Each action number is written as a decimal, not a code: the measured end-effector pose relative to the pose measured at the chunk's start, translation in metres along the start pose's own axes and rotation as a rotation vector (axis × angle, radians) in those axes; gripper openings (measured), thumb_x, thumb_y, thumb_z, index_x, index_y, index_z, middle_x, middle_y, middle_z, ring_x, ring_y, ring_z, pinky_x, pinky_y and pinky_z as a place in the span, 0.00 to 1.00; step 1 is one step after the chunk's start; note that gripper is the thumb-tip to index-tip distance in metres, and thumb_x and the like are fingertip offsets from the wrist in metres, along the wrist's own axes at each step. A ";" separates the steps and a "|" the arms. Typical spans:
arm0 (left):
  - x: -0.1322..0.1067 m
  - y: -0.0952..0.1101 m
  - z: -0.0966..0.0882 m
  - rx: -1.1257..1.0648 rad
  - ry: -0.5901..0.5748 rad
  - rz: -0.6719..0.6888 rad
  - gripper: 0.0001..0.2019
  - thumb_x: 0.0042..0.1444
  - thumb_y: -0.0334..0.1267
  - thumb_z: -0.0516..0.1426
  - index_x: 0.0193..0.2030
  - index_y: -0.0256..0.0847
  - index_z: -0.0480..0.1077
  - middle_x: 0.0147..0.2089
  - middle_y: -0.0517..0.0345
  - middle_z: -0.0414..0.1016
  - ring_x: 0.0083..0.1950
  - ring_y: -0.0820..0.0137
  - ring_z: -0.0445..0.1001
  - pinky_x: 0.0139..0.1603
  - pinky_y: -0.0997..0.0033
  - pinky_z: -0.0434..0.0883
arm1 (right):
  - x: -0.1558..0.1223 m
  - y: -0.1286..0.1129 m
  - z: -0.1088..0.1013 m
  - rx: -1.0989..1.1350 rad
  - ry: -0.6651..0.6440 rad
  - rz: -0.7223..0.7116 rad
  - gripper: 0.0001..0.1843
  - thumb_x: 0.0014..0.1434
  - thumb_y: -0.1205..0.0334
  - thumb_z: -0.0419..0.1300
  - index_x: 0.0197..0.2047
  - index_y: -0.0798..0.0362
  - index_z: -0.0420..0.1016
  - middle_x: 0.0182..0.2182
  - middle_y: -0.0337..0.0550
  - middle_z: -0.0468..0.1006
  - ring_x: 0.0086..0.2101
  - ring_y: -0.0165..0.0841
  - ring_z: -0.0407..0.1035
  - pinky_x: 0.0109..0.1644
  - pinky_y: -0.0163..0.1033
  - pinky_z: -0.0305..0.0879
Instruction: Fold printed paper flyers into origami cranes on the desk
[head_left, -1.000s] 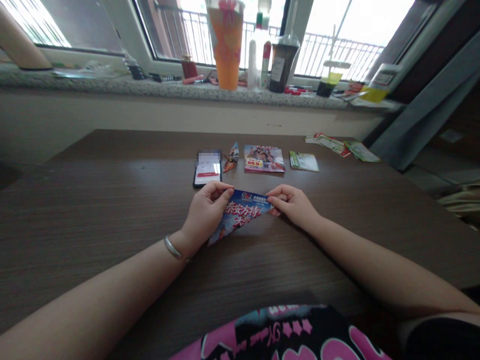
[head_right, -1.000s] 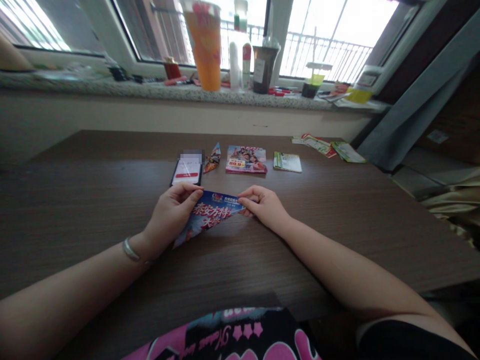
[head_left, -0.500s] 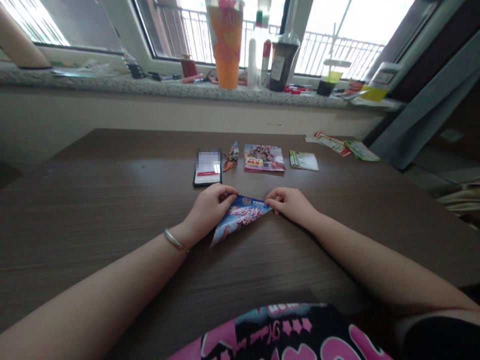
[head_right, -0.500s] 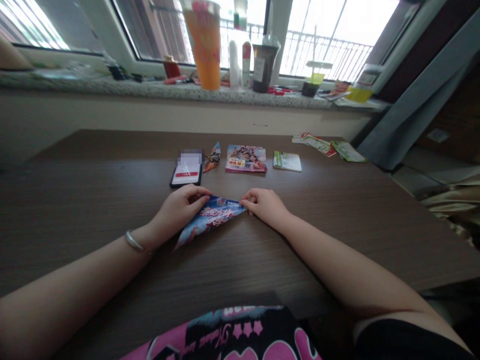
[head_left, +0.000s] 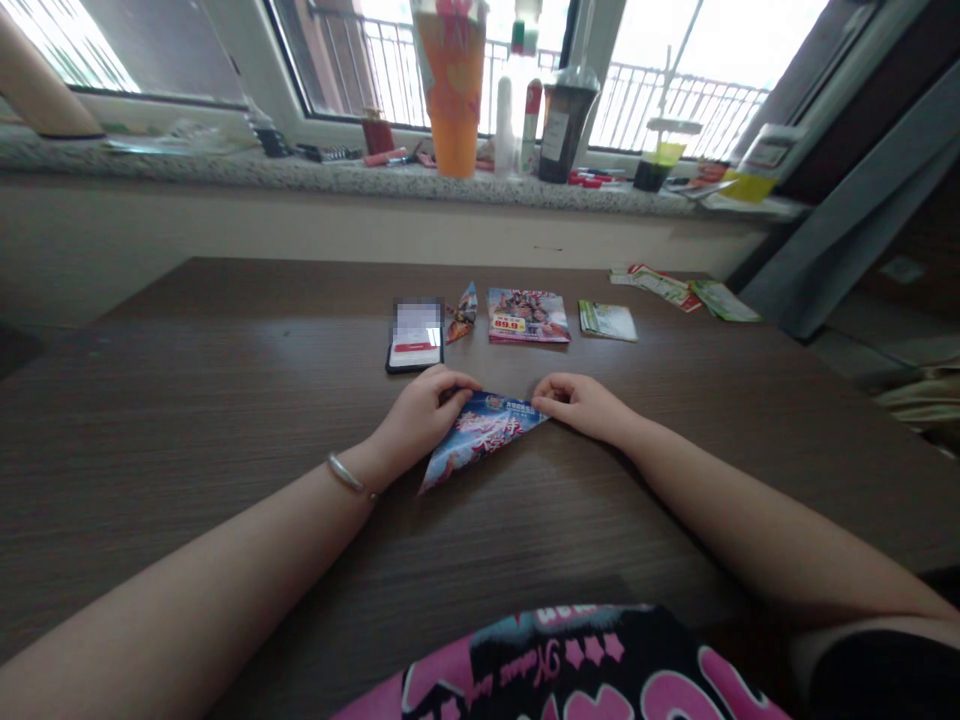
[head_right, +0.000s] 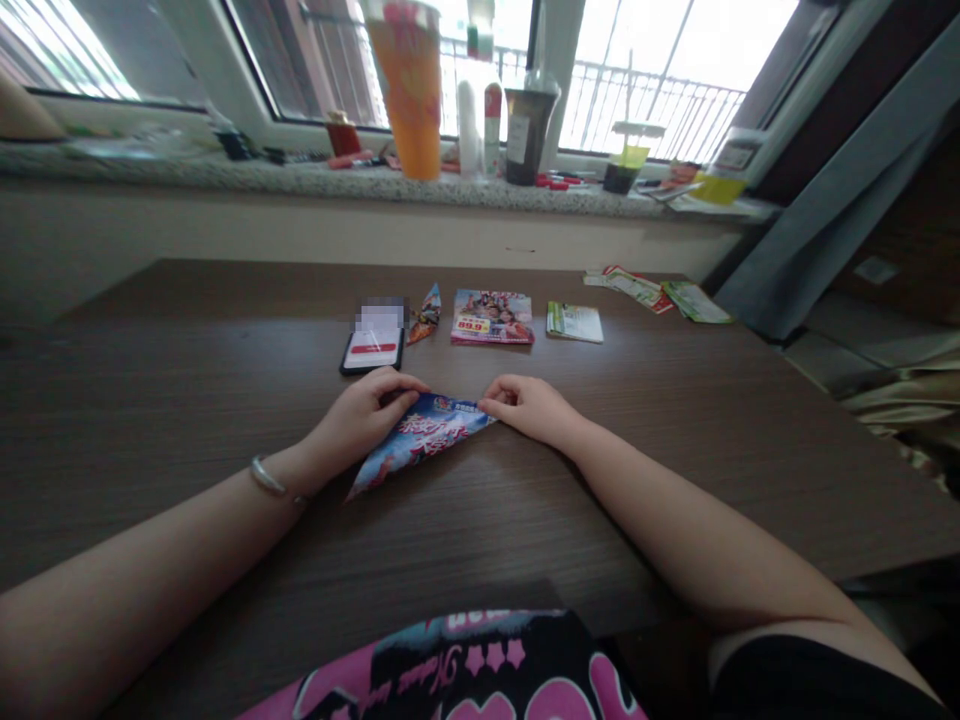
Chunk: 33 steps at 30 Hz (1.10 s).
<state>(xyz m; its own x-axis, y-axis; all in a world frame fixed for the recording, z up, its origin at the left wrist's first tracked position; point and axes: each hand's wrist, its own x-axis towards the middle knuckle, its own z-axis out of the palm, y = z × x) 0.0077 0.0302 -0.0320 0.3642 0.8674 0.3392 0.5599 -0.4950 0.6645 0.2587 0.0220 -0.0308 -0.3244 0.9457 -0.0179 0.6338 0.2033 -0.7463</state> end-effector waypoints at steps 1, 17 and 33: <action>0.000 -0.001 0.000 -0.033 0.020 -0.021 0.10 0.57 0.39 0.54 0.39 0.40 0.76 0.38 0.53 0.75 0.40 0.66 0.72 0.46 0.63 0.71 | 0.001 0.003 0.000 0.111 -0.038 0.000 0.12 0.54 0.53 0.61 0.37 0.53 0.75 0.25 0.37 0.75 0.26 0.29 0.66 0.31 0.34 0.58; -0.001 -0.008 0.003 0.076 -0.032 -0.085 0.12 0.55 0.40 0.54 0.37 0.41 0.78 0.37 0.53 0.78 0.39 0.64 0.74 0.43 0.64 0.71 | 0.000 -0.010 -0.005 -0.535 -0.039 -0.023 0.17 0.65 0.52 0.51 0.32 0.51 0.76 0.31 0.43 0.79 0.32 0.34 0.69 0.31 0.35 0.52; -0.002 0.002 -0.001 0.329 -0.127 0.061 0.12 0.59 0.34 0.51 0.39 0.38 0.76 0.37 0.51 0.74 0.41 0.64 0.72 0.44 0.63 0.70 | 0.008 0.002 -0.003 -0.582 0.134 -0.095 0.13 0.59 0.52 0.59 0.29 0.52 0.73 0.26 0.40 0.74 0.27 0.31 0.64 0.29 0.36 0.51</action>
<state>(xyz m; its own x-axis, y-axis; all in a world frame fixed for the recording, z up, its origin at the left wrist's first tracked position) 0.0075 0.0278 -0.0303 0.4826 0.8325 0.2722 0.7362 -0.5539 0.3888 0.2594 0.0303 -0.0300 -0.3312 0.9327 0.1431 0.8988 0.3579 -0.2529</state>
